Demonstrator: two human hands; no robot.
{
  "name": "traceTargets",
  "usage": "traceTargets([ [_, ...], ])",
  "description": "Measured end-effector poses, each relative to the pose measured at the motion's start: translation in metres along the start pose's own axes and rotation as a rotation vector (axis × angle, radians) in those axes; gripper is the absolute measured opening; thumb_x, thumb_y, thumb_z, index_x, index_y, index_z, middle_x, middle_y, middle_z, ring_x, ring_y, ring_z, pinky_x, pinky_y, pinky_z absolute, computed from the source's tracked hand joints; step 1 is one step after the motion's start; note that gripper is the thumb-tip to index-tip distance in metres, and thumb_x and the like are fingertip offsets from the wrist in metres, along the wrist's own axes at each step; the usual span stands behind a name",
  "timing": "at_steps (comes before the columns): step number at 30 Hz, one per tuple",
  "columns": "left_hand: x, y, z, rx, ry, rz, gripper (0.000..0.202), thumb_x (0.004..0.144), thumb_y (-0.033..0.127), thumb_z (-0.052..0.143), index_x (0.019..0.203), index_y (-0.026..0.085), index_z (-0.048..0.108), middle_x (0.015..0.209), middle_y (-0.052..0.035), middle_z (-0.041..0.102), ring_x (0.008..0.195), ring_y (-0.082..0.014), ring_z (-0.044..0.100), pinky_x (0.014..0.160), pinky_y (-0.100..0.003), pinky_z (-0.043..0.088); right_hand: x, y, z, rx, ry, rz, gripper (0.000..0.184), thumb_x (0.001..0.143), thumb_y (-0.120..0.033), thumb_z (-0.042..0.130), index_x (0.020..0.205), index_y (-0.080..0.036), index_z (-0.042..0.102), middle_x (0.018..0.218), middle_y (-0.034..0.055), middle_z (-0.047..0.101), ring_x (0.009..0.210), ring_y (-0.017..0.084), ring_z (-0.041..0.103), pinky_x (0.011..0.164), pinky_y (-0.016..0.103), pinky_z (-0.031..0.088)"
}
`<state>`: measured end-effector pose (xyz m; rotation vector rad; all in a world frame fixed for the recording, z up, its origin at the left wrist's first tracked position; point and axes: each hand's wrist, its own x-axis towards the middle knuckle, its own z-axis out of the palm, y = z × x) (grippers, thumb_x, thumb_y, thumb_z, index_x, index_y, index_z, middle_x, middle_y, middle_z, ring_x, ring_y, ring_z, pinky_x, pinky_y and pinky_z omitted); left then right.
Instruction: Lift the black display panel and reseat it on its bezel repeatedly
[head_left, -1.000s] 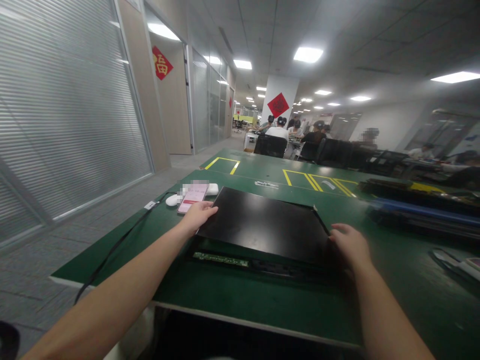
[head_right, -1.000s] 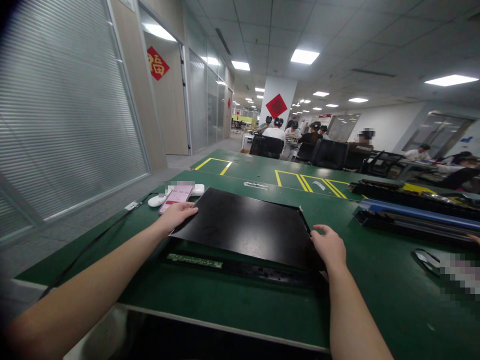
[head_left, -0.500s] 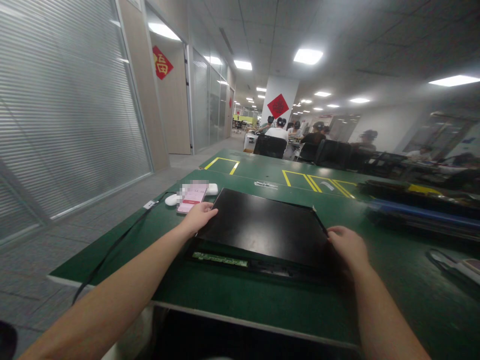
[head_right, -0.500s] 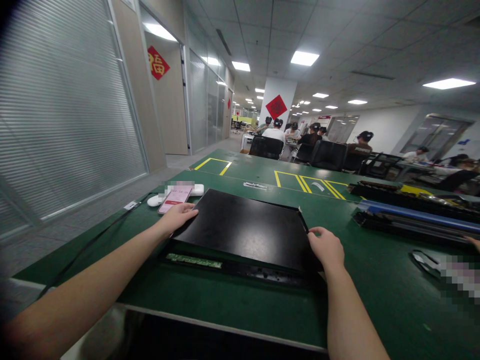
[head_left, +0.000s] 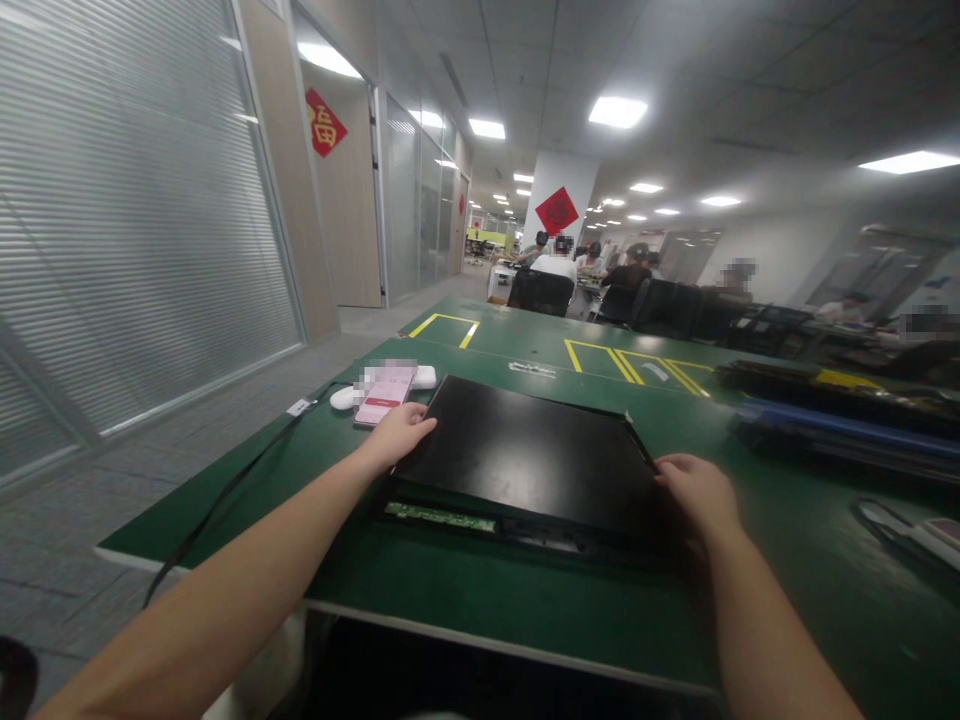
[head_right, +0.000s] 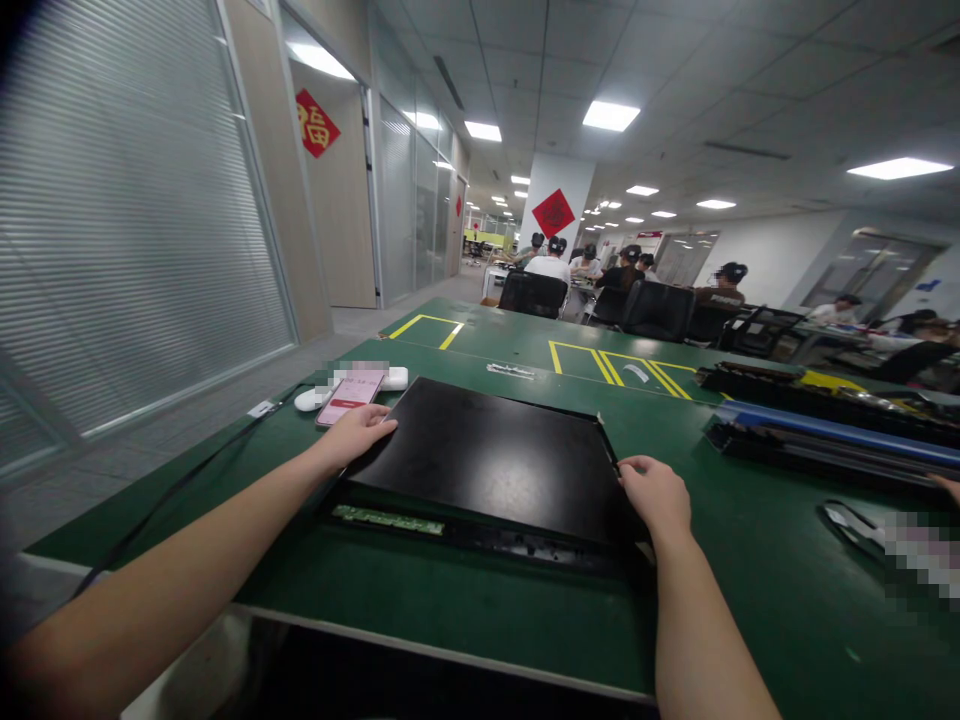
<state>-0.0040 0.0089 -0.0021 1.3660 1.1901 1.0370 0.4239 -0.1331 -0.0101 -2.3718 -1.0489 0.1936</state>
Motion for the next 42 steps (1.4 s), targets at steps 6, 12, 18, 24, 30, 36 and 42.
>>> traceTargets([
  [6,-0.0009,-0.0019,0.0003,0.036,-0.053,0.027,0.032,0.061,0.028,0.077,0.087,0.014,0.065,0.07,-0.0065,0.073,0.063,-0.0232,0.069,0.058,-0.029,0.05,0.0011,0.0003,0.0002,0.012,-0.002,0.0,0.03,0.072,-0.036,0.052,0.089,-0.026,0.074,0.083,0.0052,0.074,0.085,0.026,0.065,0.066,0.034,0.044],
  [12,0.0017,-0.0037,-0.0018,0.073,-0.066,0.042,0.038,0.062,0.03,0.074,0.095,0.013,0.065,0.073,-0.0058,0.073,0.068,-0.0243,0.07,0.061,-0.03,0.051,0.0019,0.0026,0.0028,-0.062,0.016,-0.044,0.029,0.072,-0.039,0.053,0.086,-0.026,0.076,0.086,0.0079,0.073,0.084,0.025,0.065,0.065,0.032,0.044],
  [18,0.0006,-0.0006,-0.0021,0.079,-0.056,-0.002,0.045,0.061,0.032,0.074,0.1,0.012,0.065,0.074,-0.0051,0.074,0.069,-0.024,0.07,0.062,-0.031,0.052,-0.0005,-0.0013,0.0022,-0.1,0.003,-0.045,0.033,0.074,-0.038,0.05,0.09,-0.025,0.075,0.092,0.0073,0.073,0.09,0.027,0.065,0.068,0.032,0.044],
  [24,0.0009,-0.0008,-0.0013,-0.039,-0.073,-0.072,0.044,0.058,0.028,0.072,0.099,0.014,0.067,0.074,-0.0044,0.074,0.068,-0.0234,0.07,0.064,-0.032,0.052,-0.0006,-0.0006,0.0014,-0.016,-0.028,-0.021,0.032,0.074,-0.037,0.05,0.09,-0.025,0.074,0.086,0.0044,0.074,0.089,0.025,0.064,0.068,0.032,0.043],
  [30,0.003,-0.0032,-0.0015,-0.045,-0.056,-0.072,0.042,0.057,0.026,0.07,0.097,0.014,0.068,0.073,-0.0041,0.074,0.066,-0.023,0.069,0.063,-0.032,0.052,0.0,0.0004,0.0023,0.027,-0.017,-0.025,0.029,0.072,-0.036,0.052,0.086,-0.024,0.075,0.082,0.0045,0.074,0.087,0.025,0.065,0.068,0.032,0.042],
  [36,0.0006,-0.0003,-0.0003,-0.061,-0.095,-0.099,0.046,0.059,0.025,0.069,0.103,0.014,0.066,0.074,-0.0042,0.074,0.065,-0.0231,0.07,0.062,-0.032,0.053,0.0008,0.0004,0.0023,0.043,-0.024,-0.006,0.029,0.073,-0.036,0.052,0.089,-0.023,0.074,0.083,0.0038,0.075,0.087,0.024,0.065,0.068,0.031,0.042],
  [42,-0.0001,0.0006,-0.0005,0.003,-0.068,-0.083,0.048,0.061,0.024,0.07,0.108,0.013,0.066,0.075,-0.0044,0.075,0.065,-0.0239,0.07,0.061,-0.032,0.054,0.002,0.0021,0.0023,0.072,-0.013,0.01,0.028,0.072,-0.035,0.053,0.087,-0.023,0.074,0.081,0.0044,0.075,0.086,0.024,0.065,0.069,0.032,0.042],
])
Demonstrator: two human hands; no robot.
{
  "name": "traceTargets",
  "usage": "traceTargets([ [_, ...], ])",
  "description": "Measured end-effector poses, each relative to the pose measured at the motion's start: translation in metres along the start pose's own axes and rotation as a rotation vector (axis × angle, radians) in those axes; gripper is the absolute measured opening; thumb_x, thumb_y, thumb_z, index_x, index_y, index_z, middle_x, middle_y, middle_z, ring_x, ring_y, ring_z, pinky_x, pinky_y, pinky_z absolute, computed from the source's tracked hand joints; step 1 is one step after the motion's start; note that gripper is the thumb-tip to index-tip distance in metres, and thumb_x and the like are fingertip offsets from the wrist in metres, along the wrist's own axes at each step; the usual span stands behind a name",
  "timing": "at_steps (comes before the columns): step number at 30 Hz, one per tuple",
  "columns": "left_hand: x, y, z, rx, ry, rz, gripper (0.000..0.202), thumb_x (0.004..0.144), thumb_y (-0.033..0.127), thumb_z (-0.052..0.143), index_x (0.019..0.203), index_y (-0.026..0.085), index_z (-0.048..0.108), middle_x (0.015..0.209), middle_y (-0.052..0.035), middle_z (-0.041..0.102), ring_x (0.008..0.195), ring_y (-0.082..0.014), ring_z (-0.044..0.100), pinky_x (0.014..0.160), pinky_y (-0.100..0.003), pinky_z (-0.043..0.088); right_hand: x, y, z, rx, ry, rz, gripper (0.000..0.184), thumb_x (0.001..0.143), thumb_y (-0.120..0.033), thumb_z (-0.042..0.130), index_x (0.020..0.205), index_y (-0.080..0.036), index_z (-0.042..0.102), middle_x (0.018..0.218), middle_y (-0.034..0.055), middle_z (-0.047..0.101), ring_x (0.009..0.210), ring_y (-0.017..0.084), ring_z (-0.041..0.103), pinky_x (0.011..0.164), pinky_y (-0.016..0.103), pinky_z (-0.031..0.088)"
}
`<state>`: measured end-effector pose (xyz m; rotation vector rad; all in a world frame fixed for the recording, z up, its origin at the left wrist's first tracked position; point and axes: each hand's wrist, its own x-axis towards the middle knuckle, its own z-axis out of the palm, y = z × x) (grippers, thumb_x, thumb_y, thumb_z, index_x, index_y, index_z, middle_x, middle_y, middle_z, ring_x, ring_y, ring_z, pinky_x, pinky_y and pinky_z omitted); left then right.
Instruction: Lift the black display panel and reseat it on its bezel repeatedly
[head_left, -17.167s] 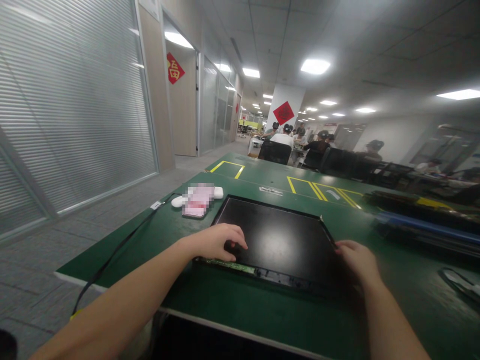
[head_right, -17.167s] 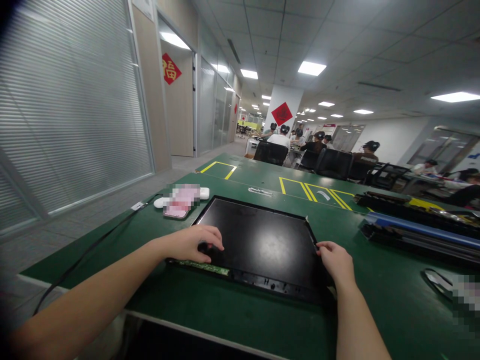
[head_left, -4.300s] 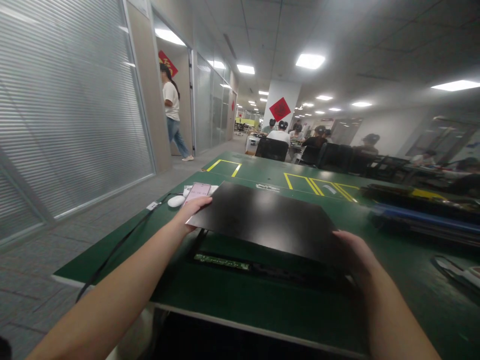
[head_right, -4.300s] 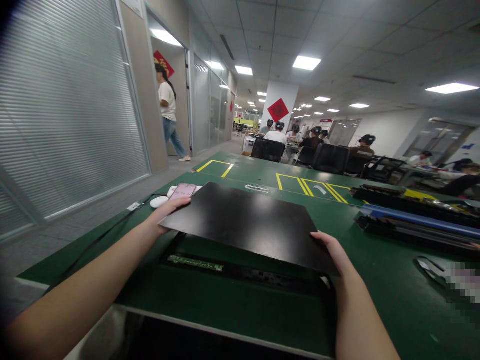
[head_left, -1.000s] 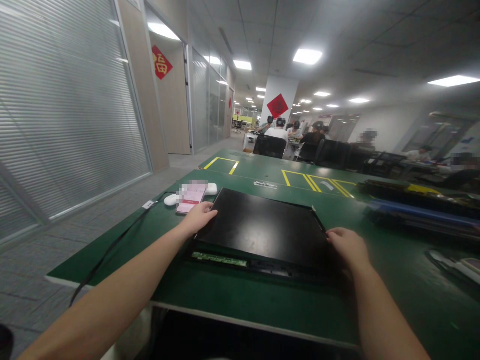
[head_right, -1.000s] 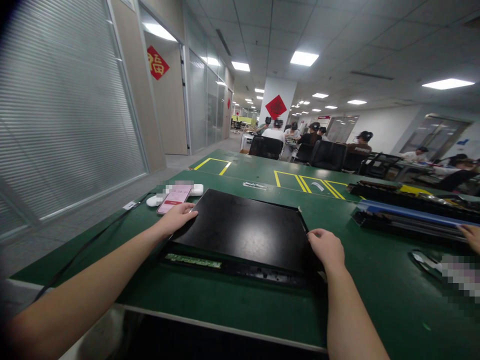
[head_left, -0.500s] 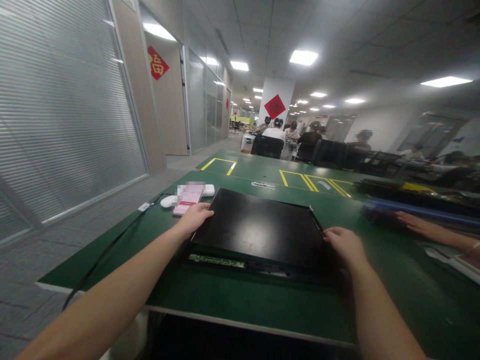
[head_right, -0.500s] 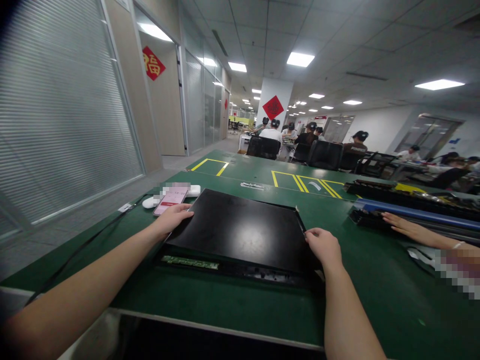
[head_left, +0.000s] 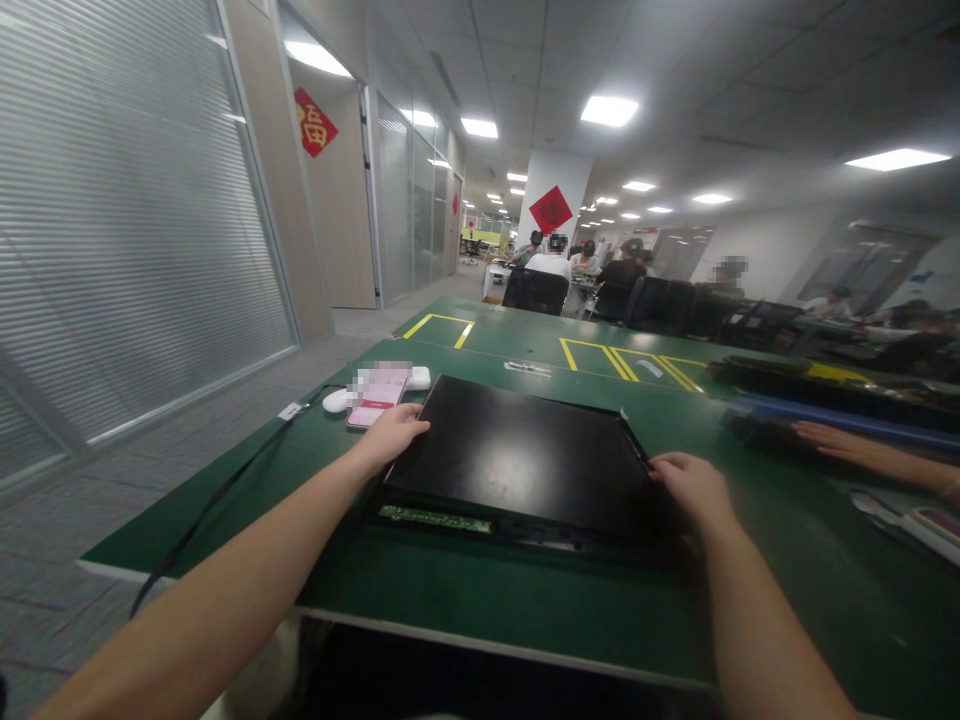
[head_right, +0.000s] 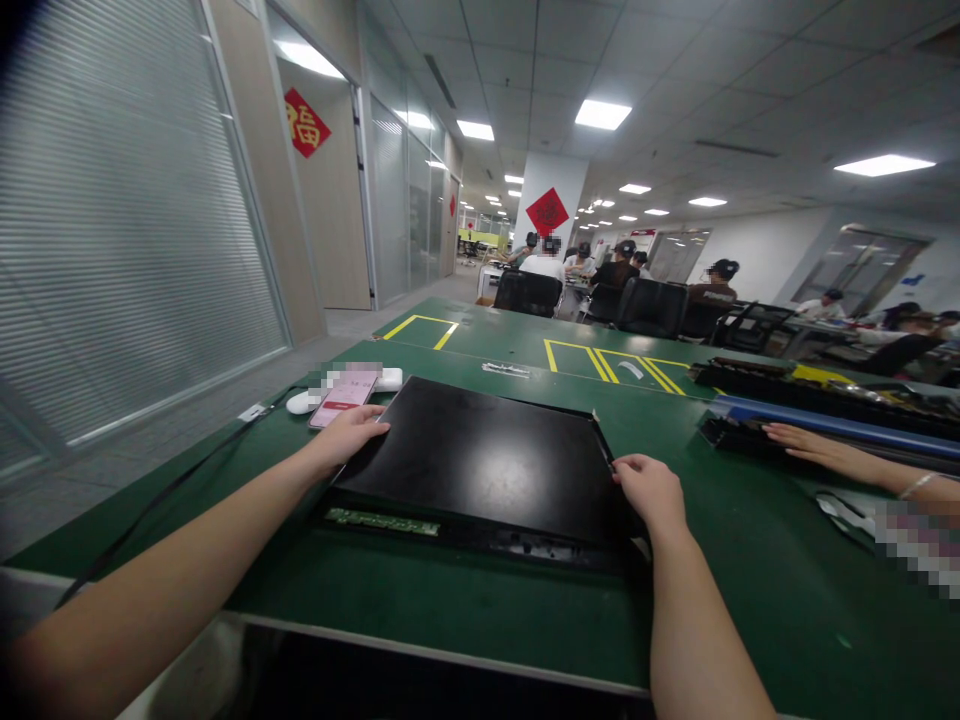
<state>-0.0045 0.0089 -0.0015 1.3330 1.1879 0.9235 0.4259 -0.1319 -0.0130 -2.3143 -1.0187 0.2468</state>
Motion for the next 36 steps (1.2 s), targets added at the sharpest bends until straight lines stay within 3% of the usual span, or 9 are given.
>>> traceTargets([
  [11,0.0,0.0,-0.006,0.01,-0.003,0.12,0.044,0.061,0.033,0.073,0.103,0.018,0.073,0.09,-0.0069,0.077,0.087,-0.0275,0.071,0.081,-0.037,0.054,-0.005,-0.006,-0.003,0.051,0.007,0.013,0.027,0.071,-0.034,0.054,0.083,-0.021,0.074,0.079,0.0053,0.075,0.081,0.024,0.066,0.067,0.031,0.042],
  [15,0.005,-0.001,-0.009,0.265,0.033,0.252,0.032,0.064,0.034,0.066,0.091,0.019,0.076,0.099,-0.0079,0.075,0.097,-0.0309,0.067,0.089,-0.042,0.05,-0.004,-0.004,-0.002,0.052,0.011,0.013,0.026,0.071,-0.034,0.055,0.084,-0.022,0.074,0.078,0.0046,0.074,0.082,0.023,0.066,0.068,0.031,0.042],
  [19,0.01,-0.006,-0.011,0.496,0.105,0.341,0.021,0.062,0.033,0.065,0.076,0.021,0.076,0.105,-0.0076,0.072,0.111,-0.0325,0.06,0.101,-0.039,0.044,0.002,0.003,0.001,0.072,0.005,0.002,0.028,0.071,-0.035,0.054,0.086,-0.022,0.074,0.079,0.0043,0.075,0.084,0.023,0.066,0.069,0.031,0.043],
  [24,0.018,-0.018,-0.012,0.585,0.153,0.268,0.031,0.063,0.035,0.066,0.087,0.018,0.075,0.125,-0.0099,0.06,0.119,-0.0318,0.056,0.107,-0.038,0.039,0.005,0.006,0.003,0.094,0.006,0.01,0.029,0.07,-0.036,0.055,0.086,-0.022,0.075,0.078,0.0049,0.075,0.083,0.024,0.066,0.069,0.031,0.043],
  [31,0.023,-0.026,-0.012,0.677,0.111,0.252,0.035,0.066,0.034,0.065,0.096,0.017,0.074,0.13,-0.0109,0.055,0.122,-0.0312,0.053,0.109,-0.035,0.038,0.009,0.012,0.006,0.164,0.001,0.026,0.031,0.068,-0.037,0.056,0.087,-0.021,0.075,0.081,0.0063,0.075,0.083,0.025,0.066,0.067,0.033,0.044],
  [36,0.023,-0.026,-0.012,0.746,0.096,0.27,0.039,0.071,0.035,0.061,0.101,0.013,0.072,0.132,-0.0142,0.052,0.128,-0.0335,0.048,0.114,-0.038,0.032,0.012,0.015,0.008,0.166,0.006,0.03,0.031,0.061,-0.028,0.059,0.087,-0.021,0.075,0.08,0.0057,0.074,0.079,0.024,0.065,0.066,0.032,0.045],
])
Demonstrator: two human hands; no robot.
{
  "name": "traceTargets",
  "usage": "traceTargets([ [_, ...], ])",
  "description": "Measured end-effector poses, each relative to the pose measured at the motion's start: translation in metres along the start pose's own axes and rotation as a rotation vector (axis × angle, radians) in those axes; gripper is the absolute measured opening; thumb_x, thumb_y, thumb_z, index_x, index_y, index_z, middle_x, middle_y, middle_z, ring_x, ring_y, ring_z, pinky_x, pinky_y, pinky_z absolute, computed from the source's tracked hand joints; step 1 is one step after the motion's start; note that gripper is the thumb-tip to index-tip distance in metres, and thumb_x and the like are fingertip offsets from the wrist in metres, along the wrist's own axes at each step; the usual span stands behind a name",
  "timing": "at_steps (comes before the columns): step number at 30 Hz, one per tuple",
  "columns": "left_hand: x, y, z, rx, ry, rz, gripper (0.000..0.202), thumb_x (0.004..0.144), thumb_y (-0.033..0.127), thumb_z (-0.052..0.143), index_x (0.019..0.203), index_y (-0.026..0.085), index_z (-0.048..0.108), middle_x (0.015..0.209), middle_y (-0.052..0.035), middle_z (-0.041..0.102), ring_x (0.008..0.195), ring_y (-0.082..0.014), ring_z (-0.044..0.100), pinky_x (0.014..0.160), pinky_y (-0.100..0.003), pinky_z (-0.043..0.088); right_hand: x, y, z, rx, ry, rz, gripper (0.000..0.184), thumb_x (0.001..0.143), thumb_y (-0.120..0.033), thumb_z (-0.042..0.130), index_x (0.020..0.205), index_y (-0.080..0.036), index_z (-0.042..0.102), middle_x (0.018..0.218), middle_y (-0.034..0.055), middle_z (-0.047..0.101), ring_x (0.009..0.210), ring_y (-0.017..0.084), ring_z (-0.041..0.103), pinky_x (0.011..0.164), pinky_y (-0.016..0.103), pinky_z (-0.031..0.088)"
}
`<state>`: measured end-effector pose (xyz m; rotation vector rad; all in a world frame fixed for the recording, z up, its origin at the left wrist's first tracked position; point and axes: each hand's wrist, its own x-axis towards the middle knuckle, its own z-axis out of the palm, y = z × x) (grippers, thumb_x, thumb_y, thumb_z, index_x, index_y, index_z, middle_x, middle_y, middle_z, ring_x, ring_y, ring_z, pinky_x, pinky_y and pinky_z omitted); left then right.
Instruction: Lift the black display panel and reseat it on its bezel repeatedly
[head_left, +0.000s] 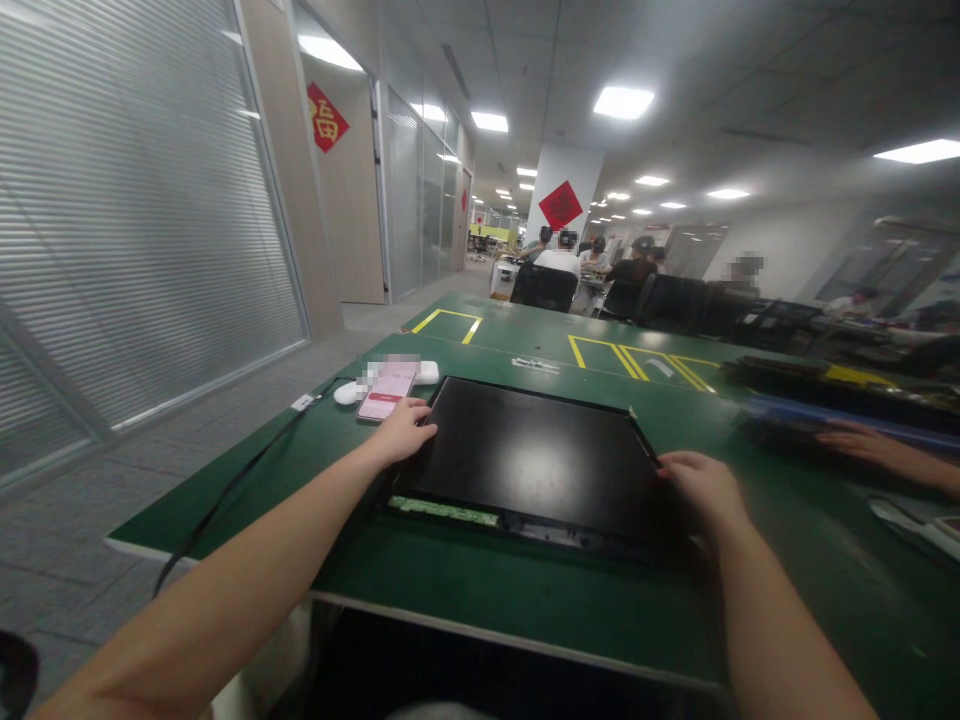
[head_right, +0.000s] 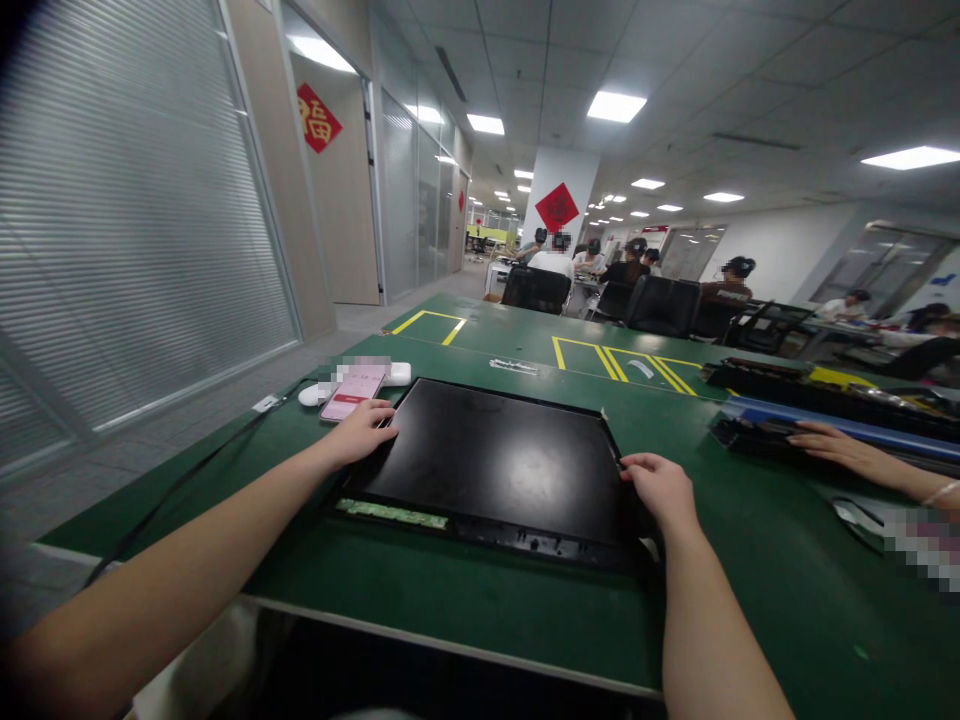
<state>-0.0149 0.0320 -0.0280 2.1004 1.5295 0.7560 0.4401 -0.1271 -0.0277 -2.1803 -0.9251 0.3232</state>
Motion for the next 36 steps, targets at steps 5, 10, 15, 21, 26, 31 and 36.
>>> traceTargets([
  [5,0.001,-0.004,0.002,0.006,-0.012,0.021,0.039,0.071,0.037,0.062,0.101,0.013,0.072,0.129,-0.0145,0.052,0.127,-0.0342,0.048,0.114,-0.04,0.032,0.002,0.002,0.0,0.024,0.0,0.002,0.031,0.06,-0.026,0.059,0.086,-0.022,0.075,0.081,0.0057,0.075,0.078,0.023,0.065,0.065,0.032,0.045],
  [10,0.002,-0.005,0.003,0.029,-0.027,0.042,0.038,0.07,0.037,0.061,0.099,0.015,0.072,0.128,-0.0133,0.054,0.127,-0.0325,0.049,0.113,-0.038,0.032,0.003,0.004,0.0,0.019,-0.001,-0.009,0.031,0.059,-0.028,0.061,0.086,-0.023,0.075,0.082,0.0058,0.075,0.079,0.024,0.066,0.065,0.033,0.045],
  [15,0.001,-0.004,0.003,-0.016,-0.019,0.038,0.038,0.068,0.038,0.062,0.096,0.014,0.072,0.127,-0.0145,0.055,0.123,-0.0338,0.051,0.112,-0.04,0.034,0.004,0.007,0.001,0.046,-0.015,-0.003,0.031,0.059,-0.028,0.062,0.086,-0.023,0.075,0.084,0.0061,0.075,0.079,0.024,0.066,0.065,0.033,0.046],
  [21,0.001,-0.004,0.003,0.043,-0.028,0.053,0.039,0.07,0.039,0.06,0.099,0.015,0.072,0.127,-0.0136,0.055,0.125,-0.0329,0.05,0.112,-0.038,0.034,0.004,0.006,0.001,0.05,-0.021,0.023,0.032,0.059,-0.028,0.062,0.088,-0.023,0.075,0.083,0.0052,0.075,0.079,0.024,0.066,0.067,0.034,0.046],
  [26,-0.003,0.003,0.001,0.103,-0.073,0.073,0.049,0.076,0.039,0.057,0.116,0.014,0.066,0.132,-0.016,0.052,0.127,-0.0339,0.048,0.111,-0.04,0.034,-0.008,-0.009,-0.002,-0.022,0.002,-0.011,0.024,0.064,-0.029,0.06,0.081,-0.022,0.075,0.081,0.0057,0.074,0.081,0.024,0.065,0.074,0.034,0.046],
  [31,-0.014,0.01,0.0,0.09,-0.084,0.149,0.07,0.074,0.043,0.063,0.137,0.016,0.052,0.145,-0.0169,0.043,0.135,-0.0369,0.039,0.112,-0.046,0.03,-0.017,-0.022,-0.005,-0.117,-0.011,-0.044,0.02,0.066,-0.027,0.058,0.078,-0.022,0.074,0.082,0.0051,0.074,0.083,0.024,0.065,0.076,0.032,0.045],
  [36,-0.022,0.018,-0.01,0.112,-0.15,0.302,0.058,0.07,0.044,0.071,0.123,0.02,0.066,0.143,-0.0173,0.047,0.133,-0.0406,0.039,0.111,-0.052,0.028,-0.018,-0.025,-0.006,-0.183,0.004,-0.052,0.026,0.069,-0.032,0.059,0.088,-0.024,0.075,0.091,0.0062,0.074,0.089,0.026,0.065,0.076,0.034,0.046],
])
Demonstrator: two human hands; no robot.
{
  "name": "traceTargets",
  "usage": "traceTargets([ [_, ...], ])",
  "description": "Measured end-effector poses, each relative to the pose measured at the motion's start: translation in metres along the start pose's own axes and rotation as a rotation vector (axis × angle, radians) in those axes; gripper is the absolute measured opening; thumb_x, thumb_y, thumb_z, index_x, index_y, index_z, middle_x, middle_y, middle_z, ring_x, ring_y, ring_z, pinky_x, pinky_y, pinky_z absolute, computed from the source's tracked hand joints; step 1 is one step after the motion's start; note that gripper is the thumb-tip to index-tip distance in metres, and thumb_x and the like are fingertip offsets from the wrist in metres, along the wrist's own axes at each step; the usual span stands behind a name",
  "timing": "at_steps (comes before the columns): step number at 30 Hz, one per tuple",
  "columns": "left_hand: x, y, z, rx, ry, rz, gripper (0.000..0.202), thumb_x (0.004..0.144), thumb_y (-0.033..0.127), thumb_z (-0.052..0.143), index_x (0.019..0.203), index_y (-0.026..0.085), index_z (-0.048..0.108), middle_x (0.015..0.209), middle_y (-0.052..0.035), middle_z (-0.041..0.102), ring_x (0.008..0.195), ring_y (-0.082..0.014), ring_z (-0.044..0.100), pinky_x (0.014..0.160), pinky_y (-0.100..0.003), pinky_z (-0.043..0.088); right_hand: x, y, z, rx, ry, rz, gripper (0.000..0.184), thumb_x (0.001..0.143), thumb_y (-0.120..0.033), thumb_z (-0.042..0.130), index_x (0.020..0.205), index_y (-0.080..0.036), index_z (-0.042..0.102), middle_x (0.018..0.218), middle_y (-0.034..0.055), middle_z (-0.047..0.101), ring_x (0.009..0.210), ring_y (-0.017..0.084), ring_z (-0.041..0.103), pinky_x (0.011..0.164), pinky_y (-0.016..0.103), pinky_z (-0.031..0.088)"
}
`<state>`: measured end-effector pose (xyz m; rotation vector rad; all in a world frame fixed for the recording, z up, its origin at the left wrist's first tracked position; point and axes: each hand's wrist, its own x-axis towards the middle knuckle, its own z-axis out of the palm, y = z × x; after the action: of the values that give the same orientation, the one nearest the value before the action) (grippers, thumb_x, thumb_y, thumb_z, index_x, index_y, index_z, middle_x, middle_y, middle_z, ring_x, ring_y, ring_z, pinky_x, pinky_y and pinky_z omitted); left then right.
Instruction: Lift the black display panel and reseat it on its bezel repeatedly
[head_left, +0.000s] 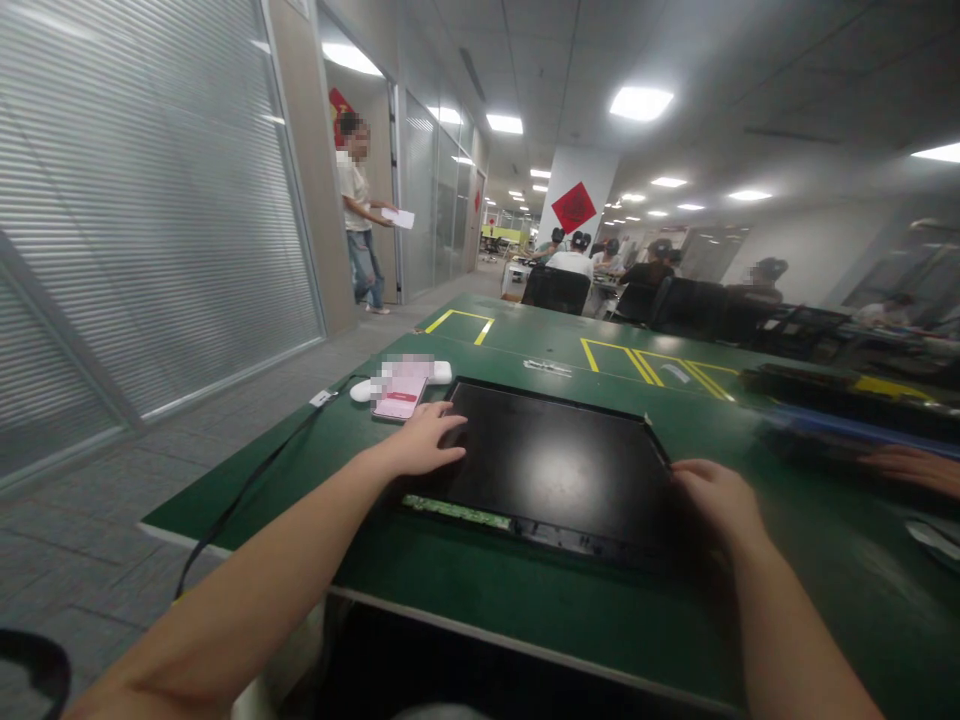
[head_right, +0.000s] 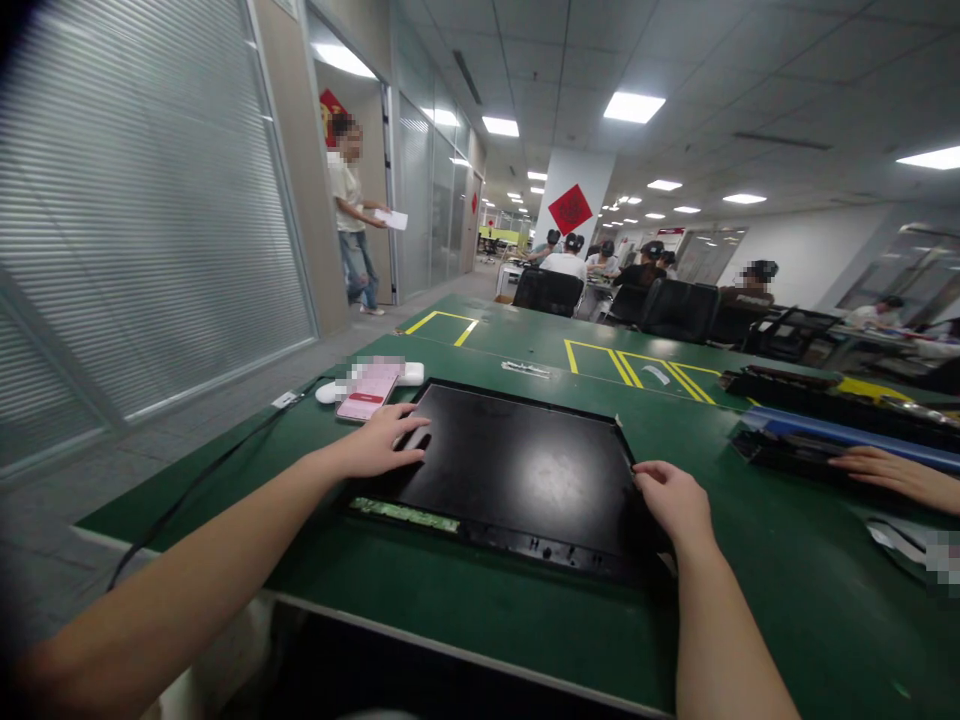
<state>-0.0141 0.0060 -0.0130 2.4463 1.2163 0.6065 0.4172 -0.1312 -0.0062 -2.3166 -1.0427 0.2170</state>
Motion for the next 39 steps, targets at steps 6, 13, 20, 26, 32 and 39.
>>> traceTargets([
  [6,-0.006,0.014,-0.017,-0.07,-0.23,0.252,0.05,0.075,0.043,0.071,0.123,0.03,0.067,0.143,-0.0107,0.05,0.132,-0.0329,0.043,0.11,-0.045,0.03,-0.003,-0.003,0.011,0.078,-0.07,-0.323,0.042,0.07,-0.029,0.059,0.11,-0.025,0.072,0.128,0.0042,0.064,0.119,0.025,0.056,0.1,0.035,0.041],
  [13,-0.012,0.023,-0.022,-0.15,-0.328,0.35,0.05,0.071,0.041,0.077,0.12,0.034,0.068,0.14,-0.0066,0.055,0.129,-0.0311,0.048,0.108,-0.041,0.035,-0.001,0.004,0.021,0.041,-0.237,-0.341,0.044,0.075,-0.028,0.061,0.117,-0.023,0.07,0.134,0.0057,0.059,0.128,0.025,0.051,0.111,0.037,0.033],
  [20,-0.01,0.026,-0.016,-0.129,-0.326,0.444,0.051,0.069,0.037,0.081,0.118,0.031,0.069,0.133,-0.008,0.058,0.122,-0.029,0.053,0.104,-0.039,0.038,0.002,0.004,0.021,0.001,-0.254,-0.354,0.038,0.075,-0.029,0.059,0.11,-0.024,0.074,0.127,0.0027,0.063,0.122,0.026,0.056,0.108,0.038,0.038],
  [26,-0.009,0.03,-0.013,-0.137,-0.318,0.521,0.049,0.067,0.03,0.083,0.114,0.027,0.071,0.119,-0.0073,0.061,0.11,-0.0242,0.059,0.097,-0.034,0.043,0.005,0.01,0.025,-0.006,-0.226,-0.406,0.039,0.074,-0.033,0.057,0.108,-0.025,0.075,0.126,0.0027,0.064,0.12,0.027,0.057,0.106,0.039,0.041],
  [32,-0.011,0.036,-0.013,-0.17,-0.348,0.531,0.044,0.07,0.019,0.08,0.112,0.029,0.072,0.117,-0.0038,0.062,0.107,-0.0204,0.06,0.095,-0.03,0.045,0.006,0.01,0.024,-0.008,-0.238,-0.384,0.037,0.076,-0.034,0.056,0.107,-0.025,0.075,0.125,0.0026,0.065,0.121,0.027,0.057,0.108,0.04,0.038],
  [39,-0.011,0.037,-0.012,-0.17,-0.338,0.57,0.042,0.07,0.016,0.078,0.11,0.028,0.073,0.117,-0.0041,0.062,0.106,-0.0201,0.06,0.095,-0.03,0.046,0.005,0.008,0.024,0.009,-0.24,-0.35,0.036,0.076,-0.032,0.057,0.105,-0.025,0.076,0.124,0.0029,0.065,0.121,0.026,0.056,0.107,0.038,0.038],
])
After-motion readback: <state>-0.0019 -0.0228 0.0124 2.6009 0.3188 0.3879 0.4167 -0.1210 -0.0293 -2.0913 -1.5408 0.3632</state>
